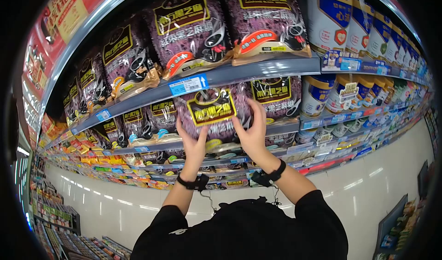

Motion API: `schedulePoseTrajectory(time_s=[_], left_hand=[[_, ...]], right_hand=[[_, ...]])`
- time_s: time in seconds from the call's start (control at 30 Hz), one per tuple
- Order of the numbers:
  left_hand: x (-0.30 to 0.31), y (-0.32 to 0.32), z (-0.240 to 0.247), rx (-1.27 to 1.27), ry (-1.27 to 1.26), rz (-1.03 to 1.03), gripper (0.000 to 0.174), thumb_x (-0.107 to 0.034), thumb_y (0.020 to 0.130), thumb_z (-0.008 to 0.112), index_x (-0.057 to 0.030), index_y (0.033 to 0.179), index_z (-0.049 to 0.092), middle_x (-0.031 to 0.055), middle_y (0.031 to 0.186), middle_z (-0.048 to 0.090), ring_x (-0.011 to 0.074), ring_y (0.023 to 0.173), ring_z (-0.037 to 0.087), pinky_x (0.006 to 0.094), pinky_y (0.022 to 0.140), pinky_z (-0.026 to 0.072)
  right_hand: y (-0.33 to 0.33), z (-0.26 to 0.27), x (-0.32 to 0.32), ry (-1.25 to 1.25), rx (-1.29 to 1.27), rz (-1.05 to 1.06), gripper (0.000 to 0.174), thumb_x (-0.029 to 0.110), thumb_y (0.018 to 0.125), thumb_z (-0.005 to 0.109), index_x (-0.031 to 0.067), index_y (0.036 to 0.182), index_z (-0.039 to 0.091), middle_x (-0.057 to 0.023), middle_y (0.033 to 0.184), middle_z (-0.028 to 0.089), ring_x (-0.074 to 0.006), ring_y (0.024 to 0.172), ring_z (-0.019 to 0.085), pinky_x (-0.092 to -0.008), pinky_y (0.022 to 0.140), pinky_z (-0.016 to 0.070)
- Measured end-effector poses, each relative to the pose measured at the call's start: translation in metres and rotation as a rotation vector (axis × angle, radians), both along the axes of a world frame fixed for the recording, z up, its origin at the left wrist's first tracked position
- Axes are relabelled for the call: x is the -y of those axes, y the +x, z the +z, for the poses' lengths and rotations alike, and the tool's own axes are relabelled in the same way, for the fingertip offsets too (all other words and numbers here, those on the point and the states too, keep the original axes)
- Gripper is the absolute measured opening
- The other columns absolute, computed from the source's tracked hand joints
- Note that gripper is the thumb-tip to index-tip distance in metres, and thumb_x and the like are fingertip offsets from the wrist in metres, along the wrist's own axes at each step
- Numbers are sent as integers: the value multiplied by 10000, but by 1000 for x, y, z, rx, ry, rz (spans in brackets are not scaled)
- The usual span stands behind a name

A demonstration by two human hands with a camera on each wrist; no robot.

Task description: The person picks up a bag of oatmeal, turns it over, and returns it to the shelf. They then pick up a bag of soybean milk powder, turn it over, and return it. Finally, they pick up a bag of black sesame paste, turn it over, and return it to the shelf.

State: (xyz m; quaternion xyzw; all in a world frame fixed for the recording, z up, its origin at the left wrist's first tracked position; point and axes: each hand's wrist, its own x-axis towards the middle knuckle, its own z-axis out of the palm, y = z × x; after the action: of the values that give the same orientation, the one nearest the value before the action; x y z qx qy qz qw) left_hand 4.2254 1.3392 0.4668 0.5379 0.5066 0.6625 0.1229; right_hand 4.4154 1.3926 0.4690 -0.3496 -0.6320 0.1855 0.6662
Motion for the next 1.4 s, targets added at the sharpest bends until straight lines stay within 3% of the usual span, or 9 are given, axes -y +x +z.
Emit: schedulePoseTrajectory(time_s=[0.03,0.23,0.5,0.7,0.77,0.9,1.03,1.23,1.4], left_hand=[[-23,-5,-9,138,83,-66,974,-234,915,798,58,1574,144,280,1566,286,344,1446,329,439,1210,254],[-72,-25,-24,-555,119,335,711,-270,934,739,-2,1500,404,289,1423,373,448,1334,356,548,1134,276],[-51,-32,3,-679,-7,446,655,-302,882,765,-35,1425,515,282,1478,363,460,1331,355,574,1101,281],[18,-45,107,-458,230,-78,341,-97,812,746,-8,1124,638,173,1110,666,366,1025,632,446,938,487],[28,-51,155,-367,277,-185,375,-86,793,744,6,1145,654,192,1104,677,340,998,657,425,897,505],[-23,-51,217,-178,258,-216,588,-90,872,744,64,1381,493,214,1358,563,323,1217,574,412,1047,450],[-72,-39,224,-205,200,-49,793,-207,887,782,87,1482,347,277,1408,498,396,1311,488,466,1122,370],[-93,-28,215,-512,390,281,775,-233,861,782,80,1462,407,312,1392,518,466,1255,518,503,1088,399],[-90,-31,214,-422,595,269,774,-197,803,830,66,1441,480,294,1370,535,448,1244,545,484,1072,431]], right_hand=[[-7,3,-12,44,22,-55,646,135,879,776,-1,1431,468,-202,1367,498,-358,1279,502,-439,1101,400],[-40,0,-49,119,84,-240,651,120,899,728,-43,1457,435,-211,1426,439,-405,1327,413,-494,1122,349],[-35,24,-26,166,365,-352,503,64,817,760,29,1296,611,-166,1306,557,-392,1227,483,-503,1054,386],[1,96,25,101,-131,287,534,14,917,665,-49,1404,457,-154,1125,638,-188,1047,583,-379,987,467],[1,145,22,207,-70,287,636,-21,924,622,-64,1495,346,-208,1245,610,-242,1162,590,-400,1076,432],[-31,212,-4,123,-82,201,767,27,945,660,-83,1573,233,-303,1559,365,-360,1511,330,-466,1250,227],[-50,208,-33,30,63,112,819,94,941,715,-142,1552,223,-298,1551,380,-300,1463,377,-417,1235,258],[-62,212,-39,10,-61,168,796,60,939,713,-142,1546,240,-267,1547,402,-263,1429,421,-374,1199,316],[-63,206,-41,162,-249,218,754,-80,912,688,-115,1545,280,-223,1549,415,-262,1420,442,-367,1195,331]])
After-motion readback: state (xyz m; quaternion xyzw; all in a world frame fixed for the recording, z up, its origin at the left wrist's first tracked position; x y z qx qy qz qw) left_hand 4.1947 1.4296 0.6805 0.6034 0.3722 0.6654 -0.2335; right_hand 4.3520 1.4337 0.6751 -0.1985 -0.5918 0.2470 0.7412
